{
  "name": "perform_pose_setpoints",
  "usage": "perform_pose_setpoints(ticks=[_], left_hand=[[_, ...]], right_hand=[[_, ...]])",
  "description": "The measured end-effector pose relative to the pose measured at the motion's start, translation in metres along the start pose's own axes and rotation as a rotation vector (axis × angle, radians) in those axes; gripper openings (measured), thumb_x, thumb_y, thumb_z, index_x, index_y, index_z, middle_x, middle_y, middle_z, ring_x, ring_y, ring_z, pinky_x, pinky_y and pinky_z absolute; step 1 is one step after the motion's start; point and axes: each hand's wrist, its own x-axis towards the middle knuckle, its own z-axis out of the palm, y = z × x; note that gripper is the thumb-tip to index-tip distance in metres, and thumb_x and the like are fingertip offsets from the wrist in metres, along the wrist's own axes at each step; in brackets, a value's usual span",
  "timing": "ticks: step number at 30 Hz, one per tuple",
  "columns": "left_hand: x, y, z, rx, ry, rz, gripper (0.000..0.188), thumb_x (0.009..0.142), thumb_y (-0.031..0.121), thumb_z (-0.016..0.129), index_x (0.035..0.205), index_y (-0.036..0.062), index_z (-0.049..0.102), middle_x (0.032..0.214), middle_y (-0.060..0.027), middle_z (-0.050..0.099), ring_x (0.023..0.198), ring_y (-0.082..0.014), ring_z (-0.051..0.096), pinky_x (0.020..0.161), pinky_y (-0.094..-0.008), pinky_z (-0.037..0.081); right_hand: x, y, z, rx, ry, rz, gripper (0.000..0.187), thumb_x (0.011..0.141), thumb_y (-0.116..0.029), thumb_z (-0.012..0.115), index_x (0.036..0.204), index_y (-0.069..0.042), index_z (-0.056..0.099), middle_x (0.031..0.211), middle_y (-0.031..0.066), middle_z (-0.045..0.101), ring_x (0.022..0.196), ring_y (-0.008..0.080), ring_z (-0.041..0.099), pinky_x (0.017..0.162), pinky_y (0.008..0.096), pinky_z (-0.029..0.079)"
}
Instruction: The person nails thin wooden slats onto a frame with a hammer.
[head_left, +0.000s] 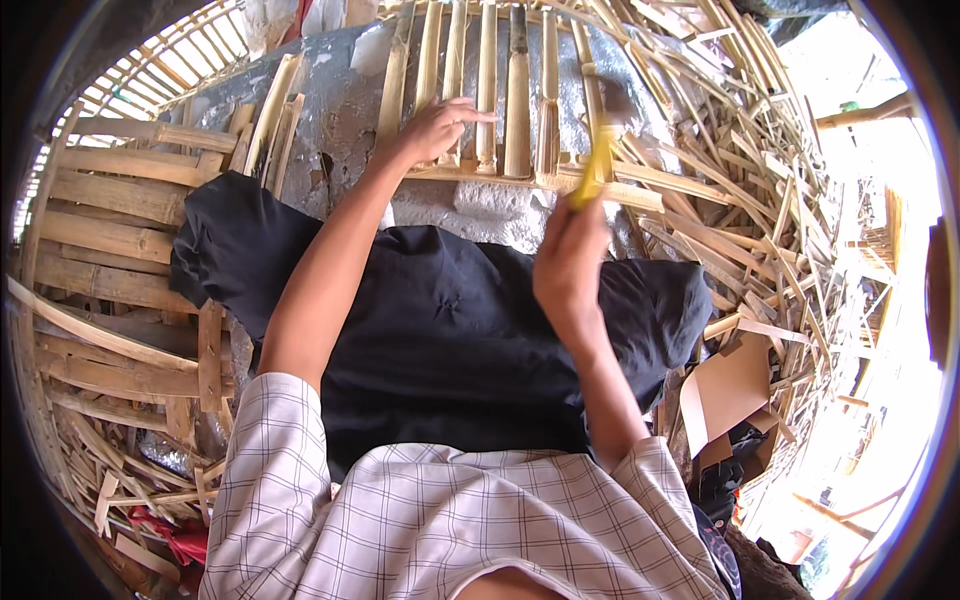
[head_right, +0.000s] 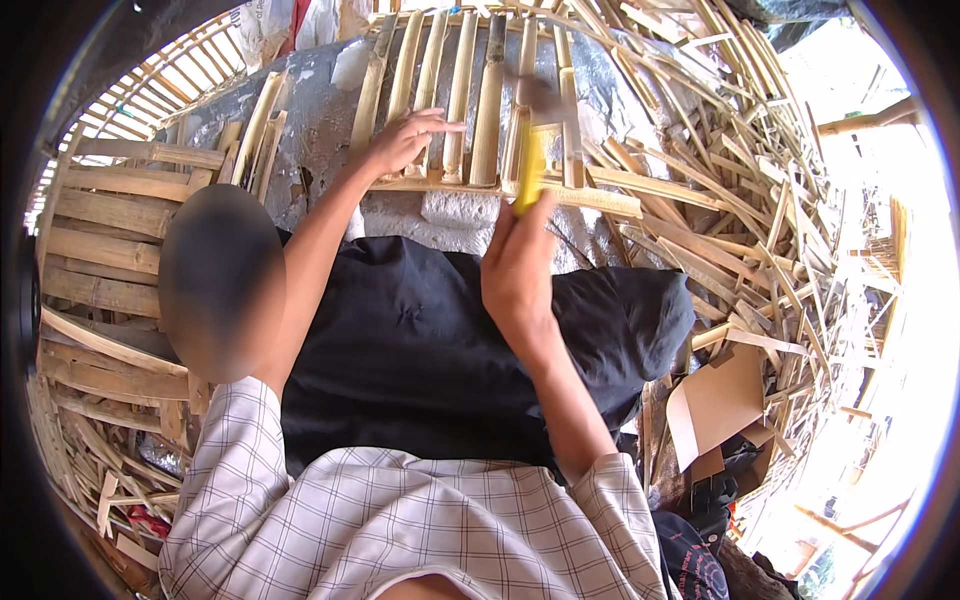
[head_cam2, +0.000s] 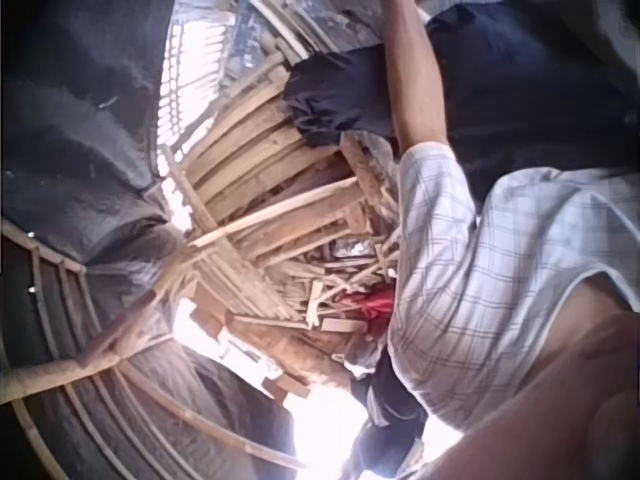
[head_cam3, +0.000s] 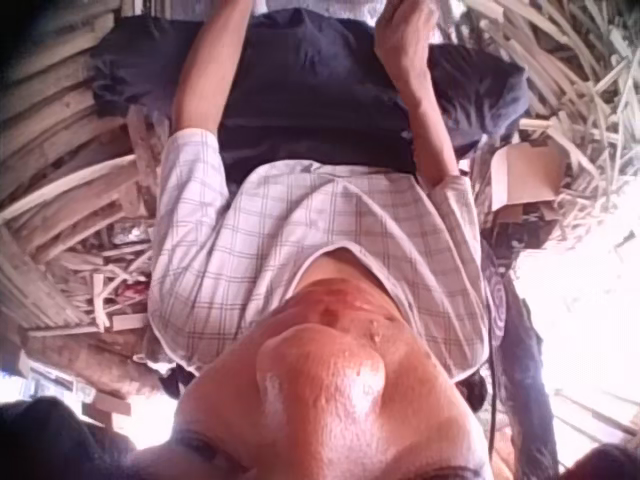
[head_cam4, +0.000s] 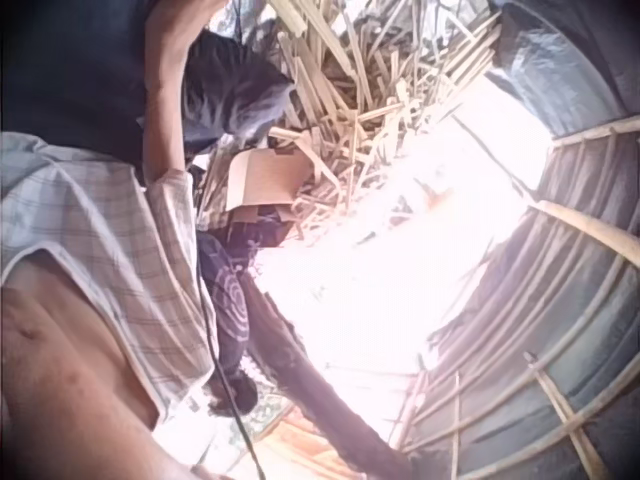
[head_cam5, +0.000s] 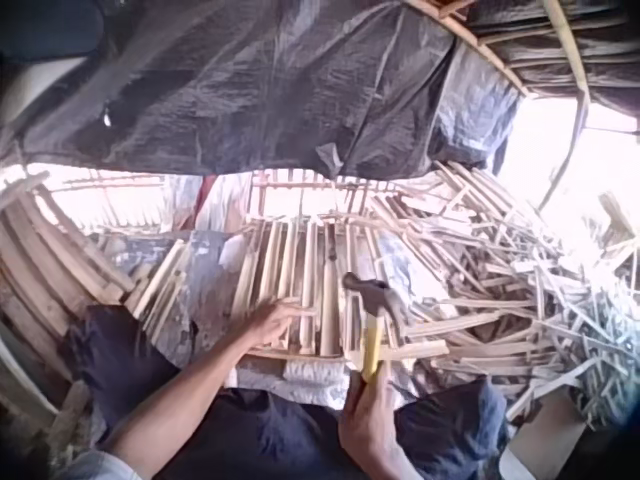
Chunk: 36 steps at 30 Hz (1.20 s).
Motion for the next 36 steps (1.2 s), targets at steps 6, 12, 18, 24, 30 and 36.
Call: perform_pose_setpoints(ticks=[6, 12, 18, 24, 30, 36], left_hand=[[-0.005, 0.02, -0.003, 0.074, 0.114, 0.063, 0.053, 0.099, -0.001, 0.042, 0.141, 0.0226, 0.063, 0.139, -0.0049, 0.066, 0.127, -0.0241, 0.062, 0.121, -0.049, 0.039], [-0.001, 0.027, -0.015, -0.21, -0.012, -0.075, 0.048, 0.098, 0.003, 0.05, 0.142, 0.0186, 0.061, 0.148, -0.0053, 0.06, 0.131, -0.0282, 0.059, 0.119, -0.0408, 0.041], [-0.015, 0.023, -0.005, 0.188, 0.088, -0.094, 0.046, 0.098, 0.009, 0.055, 0.141, 0.0246, 0.063, 0.159, 0.0001, 0.049, 0.15, -0.0221, 0.04, 0.127, -0.0495, 0.029], [-0.013, 0.02, -0.004, 0.091, 0.031, -0.148, 0.049, 0.096, 0.016, 0.049, 0.142, 0.0275, 0.064, 0.163, 0.0, 0.042, 0.155, -0.0253, 0.03, 0.126, -0.0535, 0.024], [-0.016, 0.026, -0.006, 0.101, -0.004, -0.201, 0.043, 0.097, 0.015, 0.052, 0.136, 0.0225, 0.068, 0.165, 0.0038, 0.039, 0.156, -0.0258, 0.027, 0.126, -0.0592, 0.02], [-0.011, 0.028, -0.005, 0.132, 0.033, -0.166, 0.044, 0.089, 0.008, 0.062, 0.129, 0.0211, 0.071, 0.159, 0.0068, 0.048, 0.152, -0.0274, 0.036, 0.125, -0.0573, 0.028]], right_hand=[[-0.029, 0.019, -0.007, -0.012, -0.261, 0.065, 0.018, 0.103, -0.01, 0.06, 0.096, 0.005, 0.05, 0.07, 0.0305, 0.057, 0.071, 0.0554, 0.053, 0.059, 0.0555, 0.039], [0.02, -0.012, -0.052, 0.033, -0.059, -0.071, 0.026, 0.101, -0.017, 0.066, 0.094, 0.005, 0.055, 0.071, 0.0251, 0.059, 0.062, 0.048, 0.053, 0.057, 0.0492, 0.041], [0.024, 0.022, -0.034, -0.119, -0.183, -0.145, 0.028, 0.094, -0.02, 0.076, 0.089, 0.003, 0.062, 0.063, 0.0196, 0.058, 0.055, 0.0384, 0.047, 0.057, 0.0449, 0.041], [0.038, 0.061, -0.007, 0.013, -0.482, -0.062, 0.028, 0.097, -0.014, 0.069, 0.115, -0.001, 0.052, 0.071, 0.0217, 0.059, 0.064, 0.0409, 0.057, 0.064, 0.049, 0.044], [0.081, 0.067, -0.011, 0.583, -0.953, 0.447, 0.009, 0.109, -0.016, 0.052, 0.113, -0.01, 0.047, 0.062, -0.0052, 0.035, 0.046, 0.0056, 0.029, 0.038, 0.0265, 0.02], [0.101, 0.058, -0.017, 0.36, -1.019, 0.503, 0.024, 0.11, -0.032, 0.054, 0.125, -0.013, 0.046, 0.064, -0.0062, 0.031, 0.048, 0.0043, 0.027, 0.04, 0.0239, 0.022]])
